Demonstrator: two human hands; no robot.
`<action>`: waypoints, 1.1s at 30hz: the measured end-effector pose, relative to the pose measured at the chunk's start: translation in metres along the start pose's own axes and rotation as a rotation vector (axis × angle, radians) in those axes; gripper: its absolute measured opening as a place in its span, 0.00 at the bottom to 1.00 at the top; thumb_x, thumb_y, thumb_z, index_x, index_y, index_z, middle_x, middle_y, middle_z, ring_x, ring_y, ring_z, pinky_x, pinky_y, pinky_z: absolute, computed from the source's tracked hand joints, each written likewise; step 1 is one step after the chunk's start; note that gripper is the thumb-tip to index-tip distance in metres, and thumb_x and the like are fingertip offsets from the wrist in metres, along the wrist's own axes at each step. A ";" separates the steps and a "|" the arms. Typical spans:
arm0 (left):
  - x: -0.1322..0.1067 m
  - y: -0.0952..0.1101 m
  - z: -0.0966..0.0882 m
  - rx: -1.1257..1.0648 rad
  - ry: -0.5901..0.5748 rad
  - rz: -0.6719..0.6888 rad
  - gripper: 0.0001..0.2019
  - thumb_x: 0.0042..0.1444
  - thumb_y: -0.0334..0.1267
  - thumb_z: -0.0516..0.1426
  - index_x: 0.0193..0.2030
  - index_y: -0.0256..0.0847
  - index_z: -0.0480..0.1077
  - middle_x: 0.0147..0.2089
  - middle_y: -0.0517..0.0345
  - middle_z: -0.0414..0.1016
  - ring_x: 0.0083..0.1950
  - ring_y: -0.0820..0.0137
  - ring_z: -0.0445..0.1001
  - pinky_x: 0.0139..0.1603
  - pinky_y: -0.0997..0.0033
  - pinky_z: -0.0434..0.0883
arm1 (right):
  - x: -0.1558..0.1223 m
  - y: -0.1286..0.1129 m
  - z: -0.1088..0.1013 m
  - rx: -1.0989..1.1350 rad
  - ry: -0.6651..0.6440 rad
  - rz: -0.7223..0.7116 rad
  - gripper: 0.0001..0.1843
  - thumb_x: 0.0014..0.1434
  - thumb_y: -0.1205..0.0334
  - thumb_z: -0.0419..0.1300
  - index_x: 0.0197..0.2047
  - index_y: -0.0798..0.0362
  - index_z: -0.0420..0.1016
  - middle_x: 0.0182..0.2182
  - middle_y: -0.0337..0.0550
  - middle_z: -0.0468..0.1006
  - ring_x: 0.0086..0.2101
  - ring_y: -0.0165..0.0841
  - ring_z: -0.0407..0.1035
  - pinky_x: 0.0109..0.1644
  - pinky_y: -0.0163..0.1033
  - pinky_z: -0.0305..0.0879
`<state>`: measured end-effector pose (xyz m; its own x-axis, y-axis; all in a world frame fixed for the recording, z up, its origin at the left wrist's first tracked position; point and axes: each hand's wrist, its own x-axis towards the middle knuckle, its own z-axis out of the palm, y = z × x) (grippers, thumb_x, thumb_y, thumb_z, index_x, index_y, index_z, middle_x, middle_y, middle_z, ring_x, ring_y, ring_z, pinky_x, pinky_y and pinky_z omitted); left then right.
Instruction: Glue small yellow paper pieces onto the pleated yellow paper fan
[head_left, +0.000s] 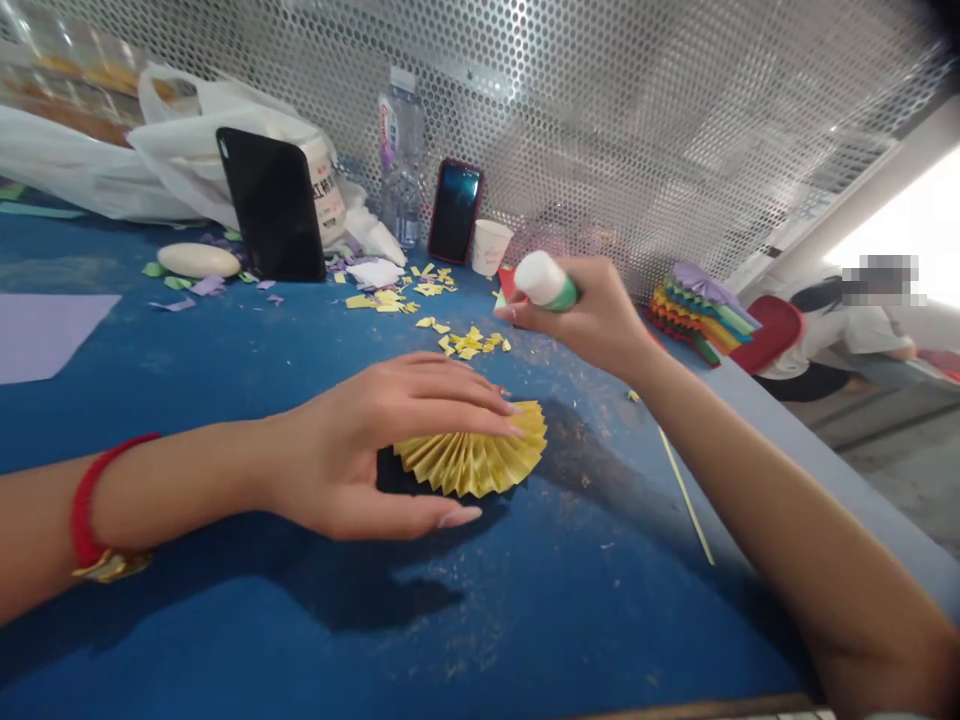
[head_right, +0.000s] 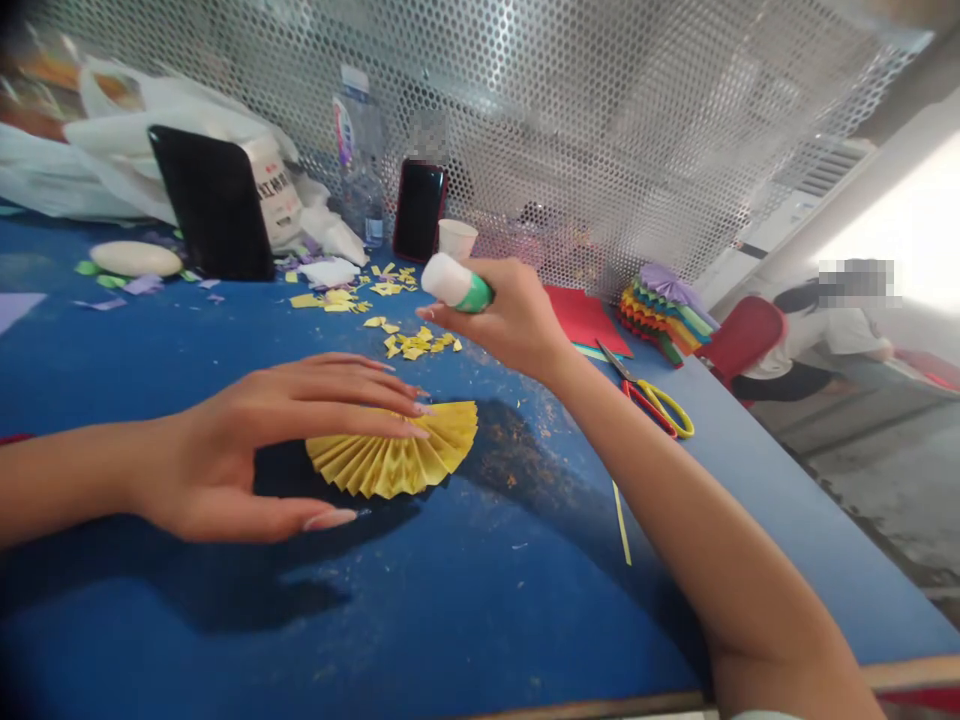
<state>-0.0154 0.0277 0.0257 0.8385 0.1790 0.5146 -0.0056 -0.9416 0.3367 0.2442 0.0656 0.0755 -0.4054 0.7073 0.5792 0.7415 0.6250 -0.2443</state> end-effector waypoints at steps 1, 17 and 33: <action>0.001 0.000 0.001 0.016 -0.013 -0.018 0.32 0.58 0.40 0.65 0.70 0.54 0.65 0.68 0.52 0.72 0.69 0.55 0.71 0.73 0.51 0.64 | -0.001 0.008 0.006 -0.023 -0.052 0.092 0.13 0.56 0.53 0.69 0.31 0.54 0.77 0.25 0.37 0.74 0.27 0.29 0.63 0.33 0.36 0.59; 0.009 0.016 -0.012 -0.586 -0.163 -0.398 0.17 0.64 0.46 0.61 0.57 0.47 0.78 0.58 0.59 0.82 0.60 0.60 0.79 0.61 0.66 0.76 | -0.012 0.018 0.024 0.388 -0.577 0.580 0.08 0.51 0.73 0.63 0.37 0.59 0.80 0.28 0.40 0.79 0.21 0.27 0.67 0.22 0.32 0.65; 0.003 -0.036 0.003 0.019 0.108 -0.525 0.19 0.62 0.55 0.57 0.49 0.46 0.80 0.53 0.54 0.81 0.56 0.58 0.77 0.64 0.55 0.71 | -0.010 -0.001 0.011 0.591 -0.755 0.575 0.09 0.54 0.69 0.66 0.41 0.57 0.81 0.31 0.41 0.81 0.24 0.27 0.70 0.23 0.30 0.65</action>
<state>-0.0107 0.0610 0.0128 0.6651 0.6547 0.3591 0.4101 -0.7222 0.5571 0.2418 0.0620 0.0617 -0.4537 0.8352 -0.3107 0.6338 0.0574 -0.7713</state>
